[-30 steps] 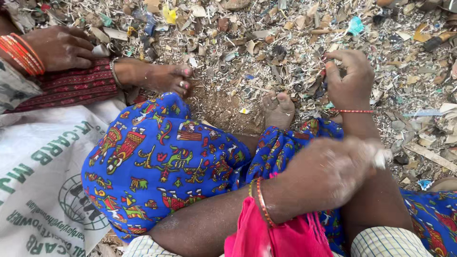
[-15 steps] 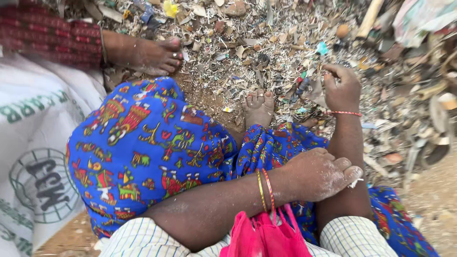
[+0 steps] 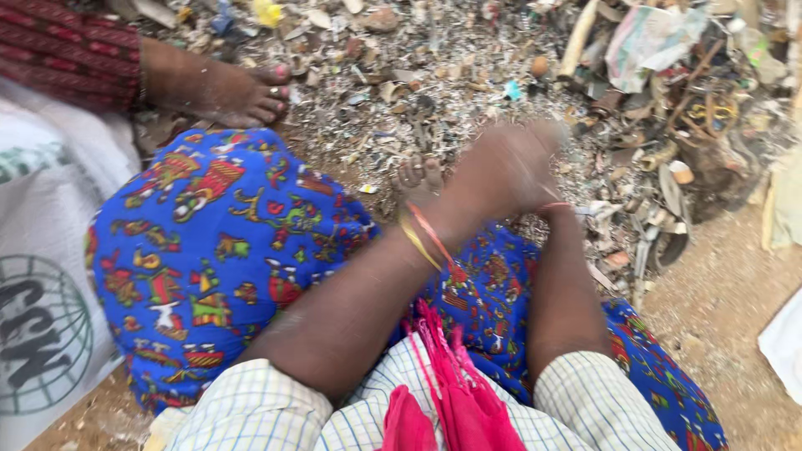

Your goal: The person sorts through a large pile of mixed recycling waste by hand, picking out specific items like pieces of cardboard, plastic, and electronic components and placing them into bags.

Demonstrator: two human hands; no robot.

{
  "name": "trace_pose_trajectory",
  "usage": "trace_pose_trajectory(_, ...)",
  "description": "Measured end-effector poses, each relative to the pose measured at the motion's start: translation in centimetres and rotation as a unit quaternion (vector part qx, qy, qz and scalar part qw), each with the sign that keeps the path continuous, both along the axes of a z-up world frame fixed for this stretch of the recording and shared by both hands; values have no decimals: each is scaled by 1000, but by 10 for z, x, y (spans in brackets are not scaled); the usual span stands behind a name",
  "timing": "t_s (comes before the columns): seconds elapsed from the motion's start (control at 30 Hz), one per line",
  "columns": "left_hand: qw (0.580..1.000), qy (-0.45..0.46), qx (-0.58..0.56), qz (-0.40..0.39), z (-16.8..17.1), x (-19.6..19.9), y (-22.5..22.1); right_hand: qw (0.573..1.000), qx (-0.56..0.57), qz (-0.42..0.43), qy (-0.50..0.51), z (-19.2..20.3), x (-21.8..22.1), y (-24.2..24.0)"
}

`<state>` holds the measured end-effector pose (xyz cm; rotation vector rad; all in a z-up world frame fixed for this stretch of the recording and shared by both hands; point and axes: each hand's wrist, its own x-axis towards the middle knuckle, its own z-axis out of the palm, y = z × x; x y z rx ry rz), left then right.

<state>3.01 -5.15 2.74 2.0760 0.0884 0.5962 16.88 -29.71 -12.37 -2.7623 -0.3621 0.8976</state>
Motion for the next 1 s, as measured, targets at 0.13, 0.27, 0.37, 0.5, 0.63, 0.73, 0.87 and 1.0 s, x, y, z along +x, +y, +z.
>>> trace_pose_trajectory(0.13, 923, 10, -294, 247, 17, 5, 72, 997, 2, -77, 10, -21, -24, 32)
trace_pose_trajectory(0.27, 930, 13, -261, 259, 33, 2, 76, 992, 83, 4, -100, -24, -19, 63)
trace_pose_trajectory(0.37, 940, 34, -249, 228, 27, 4, 64, 982, 82, 141, -90, -27, -14, 101)
trace_pose_trajectory(0.5, 950, 30, -189, 248, 14, 9, 54, 974, 2, 190, -124, -23, -41, 141)
trace_pose_trajectory(0.63, 954, 68, -185, 228, 8, 10, 52, 975, -15, 182, -129, -14, -49, 138)
trace_pose_trajectory(0.73, 950, 150, -186, 203, -4, 12, 50, 981, -3, 150, -124, -18, -44, 117)
trace_pose_trajectory(0.87, 950, 197, -190, 149, -37, 10, 40, 986, 66, 18, -155, -23, -31, 97)
trace_pose_trajectory(1.0, 952, 234, -170, 96, -84, 16, 29, 972, 117, -125, -163, -1, -10, 85)
